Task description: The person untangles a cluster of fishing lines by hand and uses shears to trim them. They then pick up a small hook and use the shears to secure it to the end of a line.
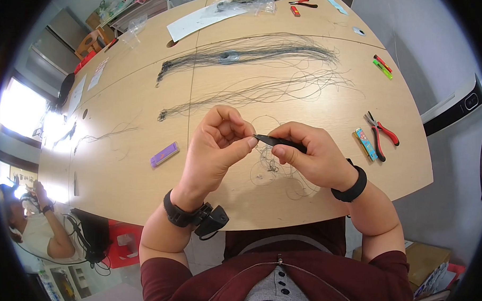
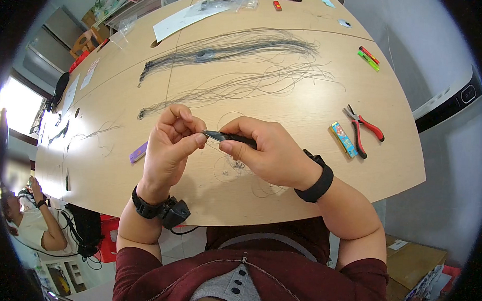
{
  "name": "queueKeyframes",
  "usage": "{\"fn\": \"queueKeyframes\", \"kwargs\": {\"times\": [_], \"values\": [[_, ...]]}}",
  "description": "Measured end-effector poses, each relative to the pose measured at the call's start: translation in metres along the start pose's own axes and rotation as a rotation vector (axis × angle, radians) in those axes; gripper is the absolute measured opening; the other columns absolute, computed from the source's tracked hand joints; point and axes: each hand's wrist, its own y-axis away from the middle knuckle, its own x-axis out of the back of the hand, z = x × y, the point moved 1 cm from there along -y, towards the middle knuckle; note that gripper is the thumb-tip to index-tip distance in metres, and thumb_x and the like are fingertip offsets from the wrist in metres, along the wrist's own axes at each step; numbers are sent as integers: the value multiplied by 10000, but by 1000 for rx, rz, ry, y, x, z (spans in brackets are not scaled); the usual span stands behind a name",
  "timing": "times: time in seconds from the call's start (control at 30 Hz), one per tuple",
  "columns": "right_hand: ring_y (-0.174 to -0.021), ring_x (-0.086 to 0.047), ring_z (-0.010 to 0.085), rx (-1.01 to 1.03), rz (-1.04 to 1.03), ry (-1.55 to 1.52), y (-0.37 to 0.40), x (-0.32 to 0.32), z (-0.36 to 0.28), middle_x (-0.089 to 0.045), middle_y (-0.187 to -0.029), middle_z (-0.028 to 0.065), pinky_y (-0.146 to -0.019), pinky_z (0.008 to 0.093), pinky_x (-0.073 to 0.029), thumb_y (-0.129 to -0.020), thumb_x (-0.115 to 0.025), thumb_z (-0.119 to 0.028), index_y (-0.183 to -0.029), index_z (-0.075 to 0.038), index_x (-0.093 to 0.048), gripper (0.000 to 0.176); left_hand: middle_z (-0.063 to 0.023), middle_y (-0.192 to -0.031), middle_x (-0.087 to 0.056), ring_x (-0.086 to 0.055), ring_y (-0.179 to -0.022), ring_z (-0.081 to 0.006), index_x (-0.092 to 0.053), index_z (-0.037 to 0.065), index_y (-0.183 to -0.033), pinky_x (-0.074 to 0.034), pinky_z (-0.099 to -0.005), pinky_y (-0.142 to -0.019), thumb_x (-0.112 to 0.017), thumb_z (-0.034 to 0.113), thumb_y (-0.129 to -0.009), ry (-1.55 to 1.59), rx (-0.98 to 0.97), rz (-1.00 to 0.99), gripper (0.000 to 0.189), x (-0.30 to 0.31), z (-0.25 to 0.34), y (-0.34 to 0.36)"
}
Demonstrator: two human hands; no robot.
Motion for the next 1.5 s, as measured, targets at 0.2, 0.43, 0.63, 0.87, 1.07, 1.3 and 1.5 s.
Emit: {"fn": "queueKeyframes", "kwargs": {"times": [0.2,0.43,0.63,0.87,1.07,1.3,1.5], "values": [[-640,-497,59,3,-3,-4,1,0,0,-566,-714,18,-580,211,-417,-863,-576,-181,-998,10,-568,234,-30,-792,-570,-504,-701,-60,-427,99,-929,-392,-178,-625,-625,-46,-749,7,-1,-11,304,0,0,0],[-643,-495,59,-26,-10,-29,1,0,-2,-562,-715,12,-584,209,-418,-865,-575,-182,-1002,6,-568,233,-64,-789,-563,-525,-712,-104,-426,92,-941,-411,-211,-663,-628,-57,-742,8,-1,-10,320,0,1,-1],[-645,-493,60,-20,-13,-82,0,-1,1,-561,-716,10,-591,211,-421,-865,-575,-184,-997,7,-569,232,-68,-793,-568,-528,-713,-105,-426,94,-947,-416,-215,-666,-632,-55,-744,20,0,-15,325,0,1,0],[-656,-494,59,-38,-22,-92,0,-1,1,-561,-732,9,-601,207,-422,-867,-566,-164,-999,9,-566,218,-21,-798,-582,-505,-697,-48,-414,101,-925,-389,-172,-608,-628,-43,-749,-4,-5,-20,312,-1,0,-1],[-658,-481,52,-39,8,-101,0,-1,0,-540,-740,-4,-597,199,-412,-874,-560,-166,-998,12,-561,218,-20,-797,-582,-503,-695,-47,-410,105,-917,-390,-170,-612,-624,-32,-760,0,-5,-20,298,-1,0,0],[-665,-433,10,-47,96,-392,-3,13,-1,-513,-795,-40,-574,162,-359,-854,-599,-171,-1074,-11,-521,283,-54,-841,-611,-580,-785,-99,-546,18,-939,-479,-214,-710,-637,-31,-773,-35,-70,-8,196,-1,1,1],[-634,-412,9,-74,59,-118,-2,-2,-2,-508,-716,-55,-543,171,-332,-810,-647,-161,-980,-26,-580,227,-70,-863,-625,-599,-813,-126,-600,-17,-881,-491,-233,-735,-635,-36,-775,-138,-86,-21,113,-5,-2,6]]}}
